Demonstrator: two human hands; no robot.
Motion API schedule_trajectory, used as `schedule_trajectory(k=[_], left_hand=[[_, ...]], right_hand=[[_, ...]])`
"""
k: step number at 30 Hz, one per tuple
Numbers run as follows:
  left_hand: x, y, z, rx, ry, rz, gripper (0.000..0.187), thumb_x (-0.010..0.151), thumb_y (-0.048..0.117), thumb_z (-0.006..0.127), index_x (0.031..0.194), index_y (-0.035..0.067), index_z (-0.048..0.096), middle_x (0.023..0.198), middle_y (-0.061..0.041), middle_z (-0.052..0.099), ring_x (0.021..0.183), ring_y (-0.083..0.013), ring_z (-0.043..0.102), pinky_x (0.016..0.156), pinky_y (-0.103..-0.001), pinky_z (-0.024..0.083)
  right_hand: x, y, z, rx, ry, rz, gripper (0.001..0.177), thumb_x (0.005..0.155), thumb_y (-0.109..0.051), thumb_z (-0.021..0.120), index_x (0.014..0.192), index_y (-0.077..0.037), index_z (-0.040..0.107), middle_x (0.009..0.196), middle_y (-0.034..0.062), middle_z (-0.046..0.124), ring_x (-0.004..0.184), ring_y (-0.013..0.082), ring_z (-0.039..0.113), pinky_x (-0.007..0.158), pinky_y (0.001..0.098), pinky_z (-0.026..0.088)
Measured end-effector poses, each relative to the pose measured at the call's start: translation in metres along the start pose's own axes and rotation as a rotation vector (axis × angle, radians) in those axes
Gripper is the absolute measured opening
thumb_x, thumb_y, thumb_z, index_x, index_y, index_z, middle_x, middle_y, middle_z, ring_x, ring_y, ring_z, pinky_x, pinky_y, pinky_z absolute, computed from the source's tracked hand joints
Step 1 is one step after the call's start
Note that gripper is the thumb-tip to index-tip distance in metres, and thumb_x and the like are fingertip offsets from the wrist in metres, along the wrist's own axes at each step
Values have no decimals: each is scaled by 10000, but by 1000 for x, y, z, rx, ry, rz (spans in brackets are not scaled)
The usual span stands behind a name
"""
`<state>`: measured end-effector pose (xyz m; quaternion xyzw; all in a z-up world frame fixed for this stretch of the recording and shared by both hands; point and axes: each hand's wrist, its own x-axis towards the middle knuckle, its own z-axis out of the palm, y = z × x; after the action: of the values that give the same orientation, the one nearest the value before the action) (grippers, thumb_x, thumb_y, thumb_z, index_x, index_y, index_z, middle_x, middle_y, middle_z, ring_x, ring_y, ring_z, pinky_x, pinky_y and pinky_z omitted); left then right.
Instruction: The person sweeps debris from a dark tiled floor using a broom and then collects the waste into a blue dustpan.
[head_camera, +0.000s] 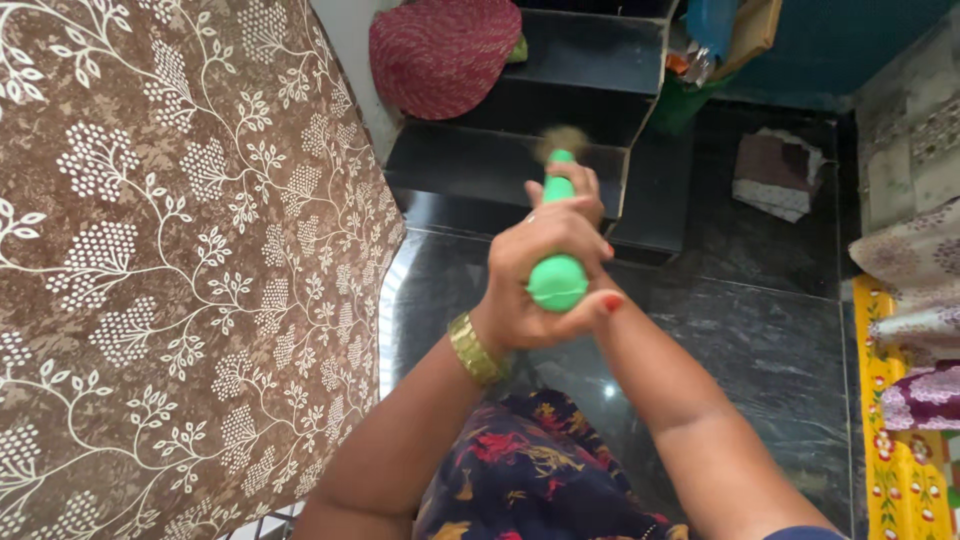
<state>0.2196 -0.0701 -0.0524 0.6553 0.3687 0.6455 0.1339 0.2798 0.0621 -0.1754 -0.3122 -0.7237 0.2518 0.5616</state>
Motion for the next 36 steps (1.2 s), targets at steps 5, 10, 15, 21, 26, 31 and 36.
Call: schedule_trajectory(k=[5,10,15,21,26,31,36], left_hand=[[37,-57,15,131,28,44,276,815,303,749,796,48,648,750,-102,629,747,-259,673,915,-375,580],[19,-125,39,40,-225,-133,226,795,268,672,838,47,692,768,-115,678,729,-267,705,716,-333,546],[-41,-92,46,28,-333,-32,138,698,205,655,720,71,629,681,-90,632,695,-269,666,790,-425,511],[-70,1,3,-86,-228,-53,80,698,133,585,737,65,574,736,-84,554,709,-316,583,679,-398,465],[-82,64,-19,-33,-211,159,140,590,140,625,655,110,504,653,-42,513,610,-277,538,632,-401,461],[-109,73,-35,113,-110,177,148,553,134,622,654,119,516,653,-15,552,592,-249,594,609,-364,500],[-164,33,-45,279,59,118,161,535,131,635,646,106,522,659,-30,565,628,-256,619,644,-369,530]], right_hand=[[8,-7,28,484,-309,111,379,916,-170,833,1229,-99,632,1231,26,630,1235,164,591,1118,349,458],[-38,85,36,160,-268,405,354,831,-194,841,1147,-99,715,1152,48,596,1100,197,571,937,366,462],[-78,108,-5,-57,-85,-48,297,776,-144,794,1053,-104,695,1080,68,644,1042,234,612,924,386,468],[-84,17,-41,-197,-142,176,204,821,-39,710,1008,-120,697,1082,98,689,1068,296,712,841,407,578],[-80,-54,-32,-7,-335,-101,223,843,-31,769,1019,-117,665,1089,68,703,1257,345,674,1026,410,564],[-97,-92,-7,287,-646,-185,387,785,-97,834,1119,-69,642,1194,112,665,1293,350,563,1164,488,427],[-162,-58,17,368,-908,-43,333,823,-99,750,1152,-89,695,1362,118,635,1465,368,428,1171,461,421]])
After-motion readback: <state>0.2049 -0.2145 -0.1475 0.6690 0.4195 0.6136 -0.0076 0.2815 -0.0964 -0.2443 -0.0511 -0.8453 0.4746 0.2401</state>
